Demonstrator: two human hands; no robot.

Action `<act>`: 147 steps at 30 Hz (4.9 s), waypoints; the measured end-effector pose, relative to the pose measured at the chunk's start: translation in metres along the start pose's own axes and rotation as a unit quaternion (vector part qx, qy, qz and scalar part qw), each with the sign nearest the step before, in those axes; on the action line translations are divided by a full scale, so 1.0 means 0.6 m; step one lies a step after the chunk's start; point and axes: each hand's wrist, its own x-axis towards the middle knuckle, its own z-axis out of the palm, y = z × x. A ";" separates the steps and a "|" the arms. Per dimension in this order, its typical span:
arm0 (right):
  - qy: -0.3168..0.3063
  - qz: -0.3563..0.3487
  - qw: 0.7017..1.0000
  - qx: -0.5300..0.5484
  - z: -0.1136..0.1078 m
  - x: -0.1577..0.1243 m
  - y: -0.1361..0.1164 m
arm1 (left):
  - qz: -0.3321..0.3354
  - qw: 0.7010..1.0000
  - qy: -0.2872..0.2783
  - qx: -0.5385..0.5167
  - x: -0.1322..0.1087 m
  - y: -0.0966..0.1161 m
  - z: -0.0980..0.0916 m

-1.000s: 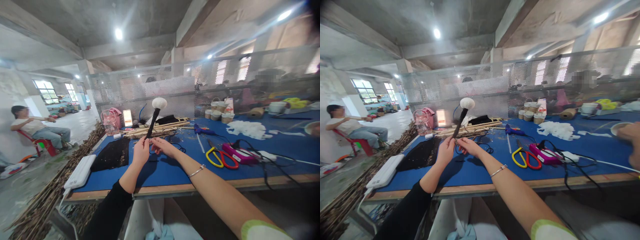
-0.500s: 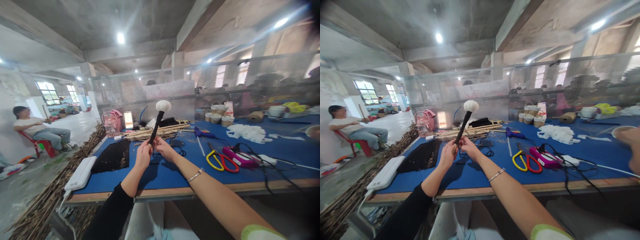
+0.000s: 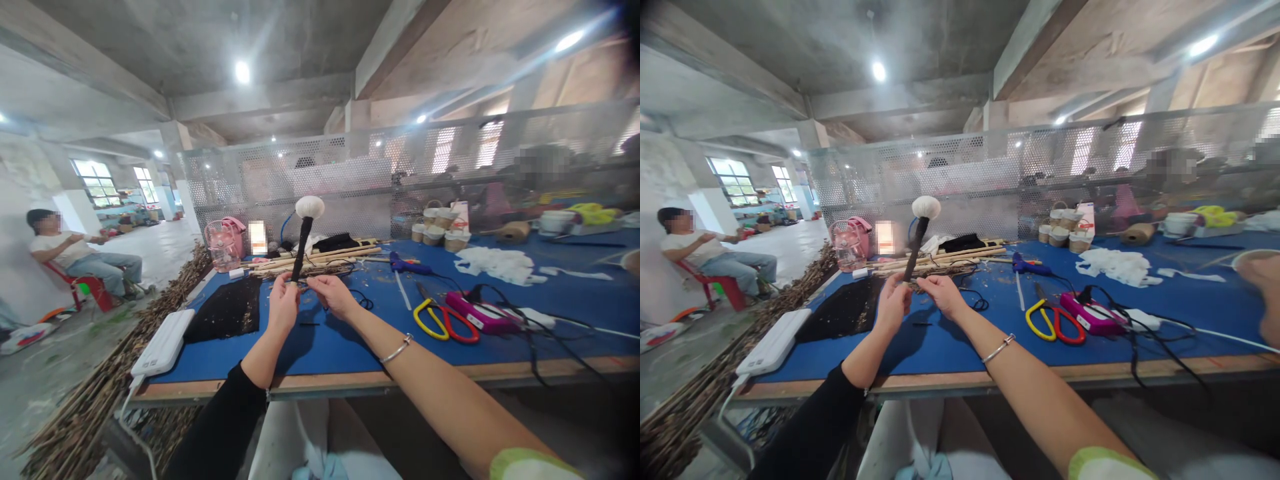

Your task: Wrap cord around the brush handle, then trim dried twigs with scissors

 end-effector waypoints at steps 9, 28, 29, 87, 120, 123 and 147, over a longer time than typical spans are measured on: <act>0.004 -0.061 0.987 -0.146 -0.025 0.007 0.002 | 0.013 0.999 -0.007 -0.034 0.007 -0.003 0.001; 0.014 -0.145 0.947 -0.287 -0.037 0.006 0.007 | 0.149 0.952 0.082 0.253 -0.003 0.000 -0.007; 0.016 -0.144 0.946 -0.289 -0.037 0.006 0.008 | 0.148 0.953 0.078 0.253 -0.003 0.000 -0.007; -0.144 0.065 0.987 0.037 0.012 -0.029 0.002 | -0.077 0.997 -0.024 -0.005 -0.094 -0.030 -0.015; -0.204 0.068 0.977 -0.007 -0.021 -0.032 0.001 | -0.045 0.993 -0.008 0.105 -0.109 -0.023 -0.018; -0.244 0.093 0.965 0.021 -0.024 -0.033 0.002 | -0.074 0.996 -0.029 0.038 -0.109 -0.025 -0.020; -0.204 0.077 0.976 0.018 -0.020 -0.032 0.004 | -0.095 0.993 -0.064 0.008 -0.113 -0.025 -0.017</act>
